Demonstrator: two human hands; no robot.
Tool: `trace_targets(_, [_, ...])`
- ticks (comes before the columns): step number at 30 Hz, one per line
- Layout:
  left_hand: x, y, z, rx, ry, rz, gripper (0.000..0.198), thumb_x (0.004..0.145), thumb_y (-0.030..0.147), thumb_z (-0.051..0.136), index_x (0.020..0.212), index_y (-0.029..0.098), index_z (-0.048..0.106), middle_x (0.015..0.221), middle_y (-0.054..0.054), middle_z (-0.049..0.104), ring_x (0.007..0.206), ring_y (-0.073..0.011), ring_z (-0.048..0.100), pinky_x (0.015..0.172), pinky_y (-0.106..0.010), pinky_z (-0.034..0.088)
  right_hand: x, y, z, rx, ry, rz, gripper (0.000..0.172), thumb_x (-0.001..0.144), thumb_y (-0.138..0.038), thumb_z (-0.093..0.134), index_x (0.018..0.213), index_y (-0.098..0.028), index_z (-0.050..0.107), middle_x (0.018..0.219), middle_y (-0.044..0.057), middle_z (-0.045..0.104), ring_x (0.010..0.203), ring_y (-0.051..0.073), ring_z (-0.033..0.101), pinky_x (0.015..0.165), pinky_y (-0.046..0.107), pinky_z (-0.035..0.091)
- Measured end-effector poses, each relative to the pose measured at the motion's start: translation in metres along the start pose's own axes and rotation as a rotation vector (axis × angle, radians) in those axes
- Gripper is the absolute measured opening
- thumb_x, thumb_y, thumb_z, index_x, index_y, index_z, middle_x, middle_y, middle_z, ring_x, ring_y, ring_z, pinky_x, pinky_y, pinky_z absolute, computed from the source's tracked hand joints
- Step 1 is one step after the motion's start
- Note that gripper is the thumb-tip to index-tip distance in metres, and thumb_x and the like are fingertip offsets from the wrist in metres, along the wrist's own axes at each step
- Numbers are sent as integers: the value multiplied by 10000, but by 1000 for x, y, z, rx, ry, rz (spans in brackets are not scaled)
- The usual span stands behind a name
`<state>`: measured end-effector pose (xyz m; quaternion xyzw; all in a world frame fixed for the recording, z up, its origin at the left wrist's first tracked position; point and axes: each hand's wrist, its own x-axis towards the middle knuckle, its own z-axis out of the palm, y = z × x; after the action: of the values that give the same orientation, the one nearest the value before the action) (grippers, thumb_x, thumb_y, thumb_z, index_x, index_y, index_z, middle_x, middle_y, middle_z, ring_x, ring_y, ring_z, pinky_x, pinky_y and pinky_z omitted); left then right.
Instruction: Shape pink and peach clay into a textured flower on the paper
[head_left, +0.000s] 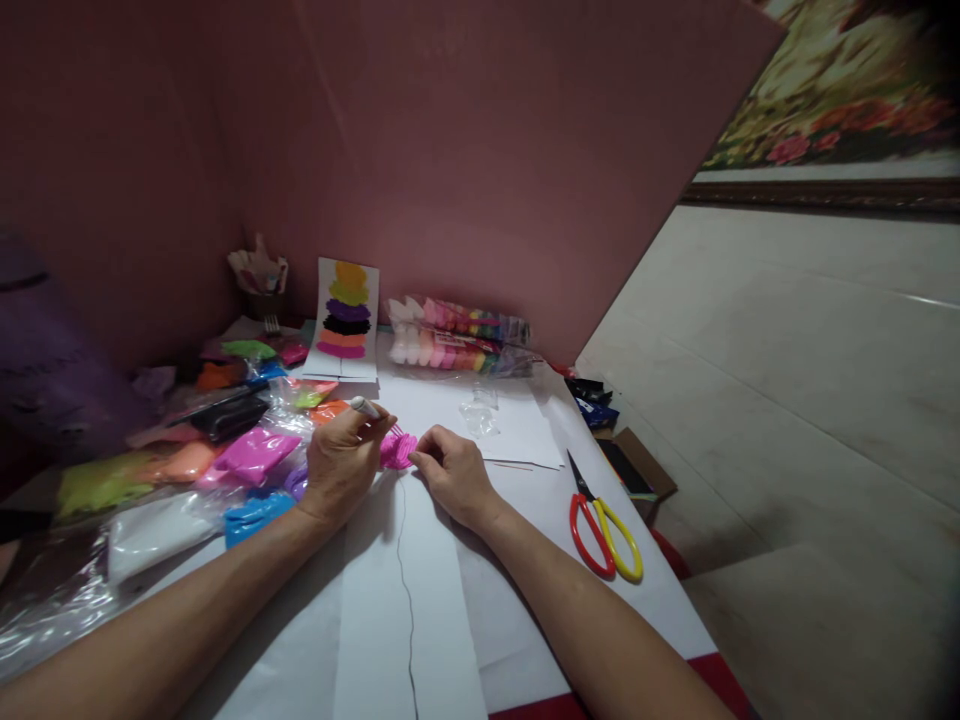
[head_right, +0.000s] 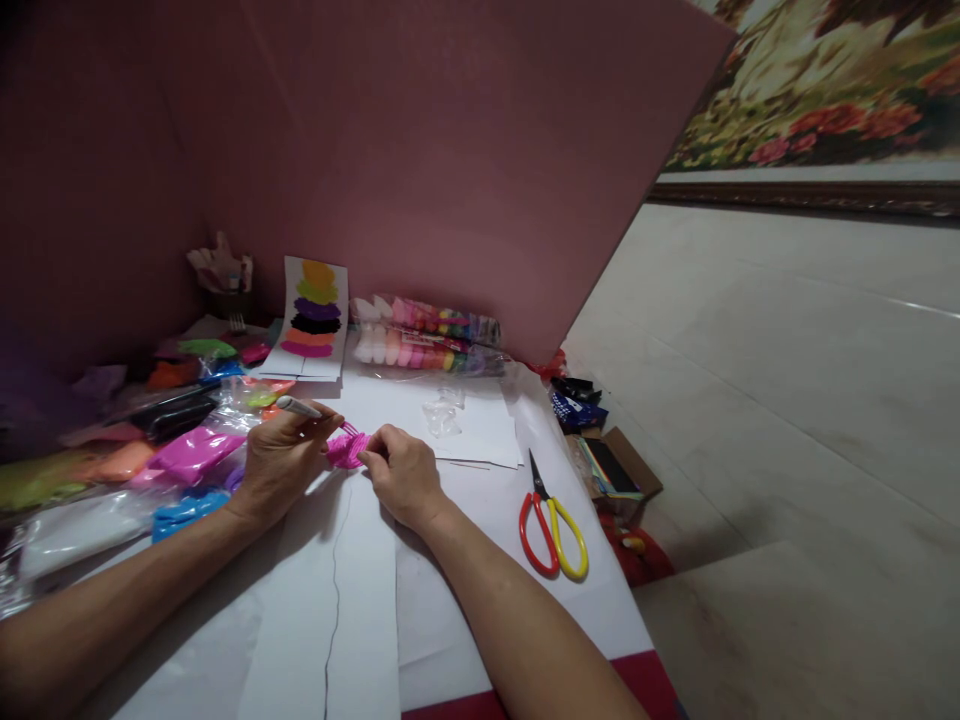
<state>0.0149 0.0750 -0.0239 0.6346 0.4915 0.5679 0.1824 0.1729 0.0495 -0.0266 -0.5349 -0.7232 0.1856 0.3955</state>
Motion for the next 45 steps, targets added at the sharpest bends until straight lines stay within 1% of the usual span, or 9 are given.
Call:
trace_targets(3, [0, 1, -1, 8, 0, 4, 125, 782, 323, 616, 736, 213, 652, 602, 33, 596, 555, -144, 544, 554, -269, 396, 0, -1, 0, -2, 0, -2, 90, 819, -182, 620, 740, -211, 586, 695, -29, 629, 645, 134, 552, 638, 247, 412])
trace_targets(9, [0, -2, 0, 50, 17, 2, 127, 783, 322, 620, 730, 214, 661, 627, 19, 610, 589, -151, 538, 586, -277, 402, 0, 0, 0, 8, 5, -9, 98, 816, -175, 624, 739, -208, 574, 693, -31, 622, 643, 131, 547, 637, 242, 401])
trace_targets(15, [-1, -3, 1, 62, 23, -10, 129, 783, 322, 618, 743, 210, 667, 620, 25, 609, 582, -143, 535, 582, -269, 397, 0, 1, 1, 16, 9, -12, 102, 812, -174, 628, 732, -205, 572, 682, -34, 614, 636, 128, 545, 625, 235, 398])
trace_targets(21, [-1, -1, 0, 76, 25, 21, 116, 783, 303, 622, 739, 205, 665, 640, 17, 626, 600, -149, 557, 598, -271, 401, 1, 0, 0, 8, 11, -14, 104, 809, -175, 627, 726, -203, 570, 689, -28, 618, 638, 130, 546, 628, 237, 401])
trace_targets(39, [-1, 2, -2, 139, 9, -26, 151, 784, 344, 602, 725, 218, 660, 577, 31, 557, 547, -150, 501, 546, -277, 345, 0, -1, 0, 23, 7, -2, 106, 805, -173, 625, 725, -207, 565, 679, -33, 616, 632, 130, 548, 623, 234, 397])
trace_targets(45, [-1, 1, -1, 135, 14, -32, 143, 777, 342, 608, 717, 222, 659, 600, 25, 592, 568, -155, 528, 559, -277, 357, 0, 0, 0, 18, 7, -4, 106, 809, -183, 629, 728, -209, 565, 684, -34, 617, 639, 132, 550, 629, 238, 396])
